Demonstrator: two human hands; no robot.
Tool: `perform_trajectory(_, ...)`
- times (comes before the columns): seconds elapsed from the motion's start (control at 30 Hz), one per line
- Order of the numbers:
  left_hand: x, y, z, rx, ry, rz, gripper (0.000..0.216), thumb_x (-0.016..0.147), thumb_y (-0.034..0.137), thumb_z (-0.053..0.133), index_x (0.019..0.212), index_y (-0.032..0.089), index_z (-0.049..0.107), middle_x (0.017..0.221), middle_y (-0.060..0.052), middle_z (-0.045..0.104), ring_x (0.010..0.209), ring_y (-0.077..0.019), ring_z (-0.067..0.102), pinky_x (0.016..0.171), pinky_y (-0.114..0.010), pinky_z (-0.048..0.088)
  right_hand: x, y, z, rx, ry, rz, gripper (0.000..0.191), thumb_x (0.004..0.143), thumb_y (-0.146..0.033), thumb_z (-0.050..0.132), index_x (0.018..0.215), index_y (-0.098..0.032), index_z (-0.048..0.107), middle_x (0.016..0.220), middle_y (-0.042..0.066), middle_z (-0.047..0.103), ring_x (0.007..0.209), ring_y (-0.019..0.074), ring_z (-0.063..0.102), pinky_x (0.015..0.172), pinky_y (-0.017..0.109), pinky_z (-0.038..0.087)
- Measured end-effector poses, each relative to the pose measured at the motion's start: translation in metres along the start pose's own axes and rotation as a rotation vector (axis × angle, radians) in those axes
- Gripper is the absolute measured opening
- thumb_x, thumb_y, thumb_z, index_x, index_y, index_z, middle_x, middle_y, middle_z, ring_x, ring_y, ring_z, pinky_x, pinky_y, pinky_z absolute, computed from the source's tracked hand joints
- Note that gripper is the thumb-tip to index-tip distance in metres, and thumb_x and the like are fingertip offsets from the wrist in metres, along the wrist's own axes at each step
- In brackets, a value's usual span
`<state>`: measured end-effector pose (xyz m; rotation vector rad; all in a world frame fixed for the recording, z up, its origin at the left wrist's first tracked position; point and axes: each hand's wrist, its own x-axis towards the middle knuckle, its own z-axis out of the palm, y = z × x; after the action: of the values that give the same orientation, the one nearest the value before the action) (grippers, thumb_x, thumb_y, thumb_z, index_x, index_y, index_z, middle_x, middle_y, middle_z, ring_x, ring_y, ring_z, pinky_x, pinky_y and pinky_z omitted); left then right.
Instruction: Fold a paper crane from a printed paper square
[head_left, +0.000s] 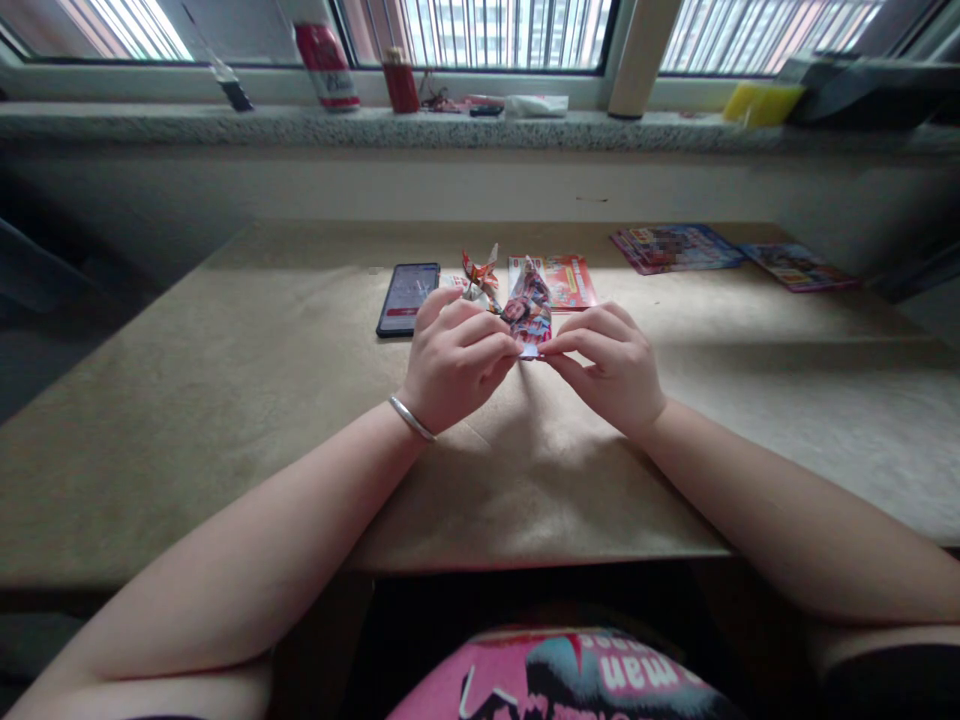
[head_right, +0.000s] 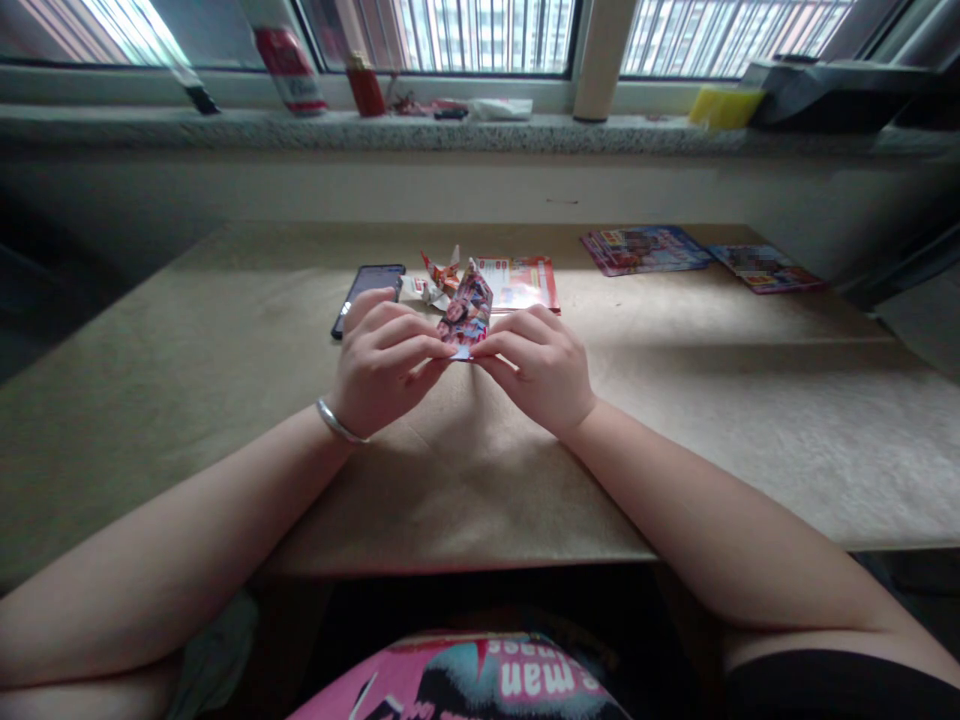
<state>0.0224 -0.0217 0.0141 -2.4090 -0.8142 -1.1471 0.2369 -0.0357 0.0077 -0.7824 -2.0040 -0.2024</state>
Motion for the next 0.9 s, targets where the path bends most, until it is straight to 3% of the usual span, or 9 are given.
perform_trajectory(0.9,0.0005,-0.0019,0.0007,0.004,0.029,0.024,0.013,0.087,0.028,0.061,0.075,0.026,0.065,0.078,0.005,0.068,0.079,-0.0143,0.056,0.100,-0.040,0.038,-0.0001,0.0050,0.0016,-0.098,0.022,0.029,0.005,0.085,-0.027,0.067,0.083,-0.025,0.071,0.084,0.002,0.069,0.081,0.0177,0.061,0.076,0.034,0.051)
